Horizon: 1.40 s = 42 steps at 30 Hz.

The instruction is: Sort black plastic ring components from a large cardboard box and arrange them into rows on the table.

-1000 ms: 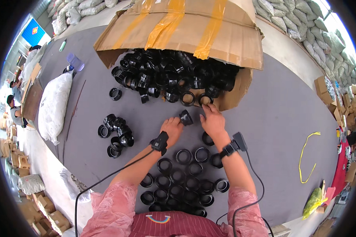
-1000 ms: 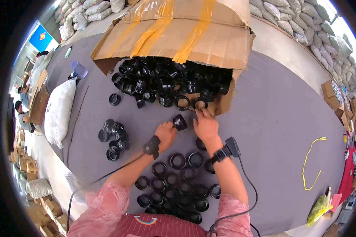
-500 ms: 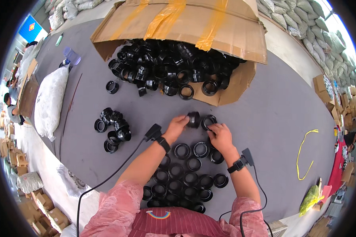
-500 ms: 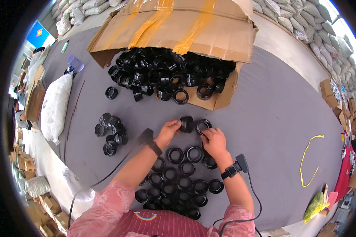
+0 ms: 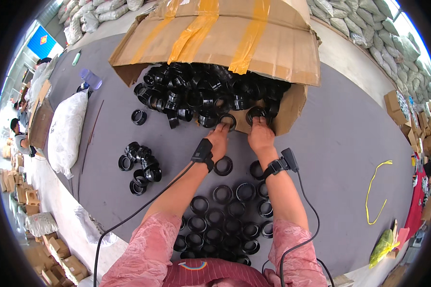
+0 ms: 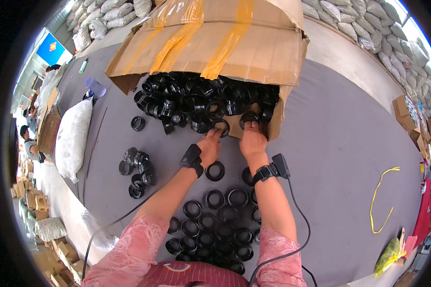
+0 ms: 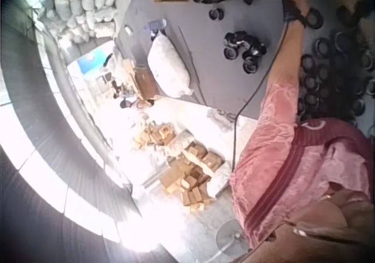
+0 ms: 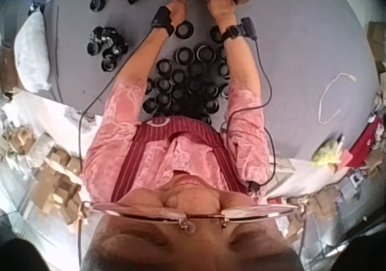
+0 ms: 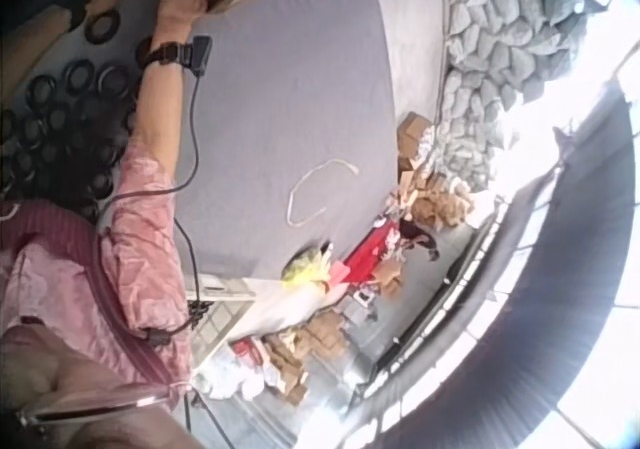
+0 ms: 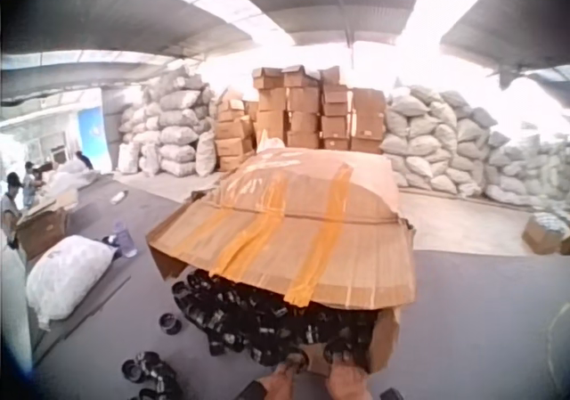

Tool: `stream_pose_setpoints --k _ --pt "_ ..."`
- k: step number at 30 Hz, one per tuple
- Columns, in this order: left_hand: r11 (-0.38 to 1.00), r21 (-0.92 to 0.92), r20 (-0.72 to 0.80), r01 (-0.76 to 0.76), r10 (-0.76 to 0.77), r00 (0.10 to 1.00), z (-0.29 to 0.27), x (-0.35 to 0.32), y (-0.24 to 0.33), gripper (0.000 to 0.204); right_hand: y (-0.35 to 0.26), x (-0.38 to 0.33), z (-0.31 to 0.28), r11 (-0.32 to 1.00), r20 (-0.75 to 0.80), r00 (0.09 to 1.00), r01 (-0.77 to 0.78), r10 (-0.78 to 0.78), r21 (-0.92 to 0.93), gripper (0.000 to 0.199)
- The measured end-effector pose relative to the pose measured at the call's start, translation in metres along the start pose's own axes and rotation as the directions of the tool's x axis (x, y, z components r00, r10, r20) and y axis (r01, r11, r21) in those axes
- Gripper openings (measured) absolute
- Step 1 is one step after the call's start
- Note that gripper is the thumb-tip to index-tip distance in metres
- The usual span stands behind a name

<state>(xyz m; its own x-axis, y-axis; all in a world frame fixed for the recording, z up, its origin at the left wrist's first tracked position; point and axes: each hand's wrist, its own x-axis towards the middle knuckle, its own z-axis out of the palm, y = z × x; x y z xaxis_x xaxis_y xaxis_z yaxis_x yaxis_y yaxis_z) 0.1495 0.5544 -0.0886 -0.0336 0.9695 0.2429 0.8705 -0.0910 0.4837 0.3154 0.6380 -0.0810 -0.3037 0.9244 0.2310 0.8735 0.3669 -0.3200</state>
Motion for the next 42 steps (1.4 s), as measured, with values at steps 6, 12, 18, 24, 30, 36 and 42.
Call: stream_pose_setpoints --k 6,12,18,24,30,36,42 --pt "0.995 0.024 0.302 -0.092 0.081 0.950 0.000 -0.027 -0.012 0.023 -0.004 -0.048 -0.030 0.981 0.335 0.923 0.192 -0.190 0.025 0.014" --pt "0.989 -0.099 0.231 -0.111 0.131 0.964 -0.013 -0.066 0.000 0.019 0.033 -0.090 -0.028 0.835 -0.060 0.985 0.167 -0.159 0.524 0.016" --pt "0.975 -0.046 0.075 -0.215 0.218 0.973 -0.015 -0.070 -0.010 0.026 0.066 -0.086 -0.045 -0.143 0.685 0.612 -0.695 0.395 0.704 0.021" --pt "0.949 -0.309 -0.013 -0.068 0.067 0.998 -0.007 -0.063 0.001 0.052 0.119 -0.097 -0.020 0.837 0.064 0.882 -0.464 0.467 0.291 0.030" --pt "0.990 -0.108 0.237 -0.087 0.110 0.965 0.007 -0.045 0.012 0.062 0.059 -0.107 -0.029 0.912 0.170 0.957 -0.278 0.236 0.302 0.030" --pt "0.985 -0.068 0.247 -0.160 0.172 0.954 0.002 -0.016 0.037 0.059 0.059 -0.103 -0.036 0.933 0.175 0.959 -0.261 0.222 0.246 0.030" --pt "0.941 -0.106 0.409 -0.321 0.336 0.849 0.013 0.010 0.032 0.061 0.094 -0.116 -0.034 0.900 0.025 0.953 -0.293 0.302 0.324 0.022"
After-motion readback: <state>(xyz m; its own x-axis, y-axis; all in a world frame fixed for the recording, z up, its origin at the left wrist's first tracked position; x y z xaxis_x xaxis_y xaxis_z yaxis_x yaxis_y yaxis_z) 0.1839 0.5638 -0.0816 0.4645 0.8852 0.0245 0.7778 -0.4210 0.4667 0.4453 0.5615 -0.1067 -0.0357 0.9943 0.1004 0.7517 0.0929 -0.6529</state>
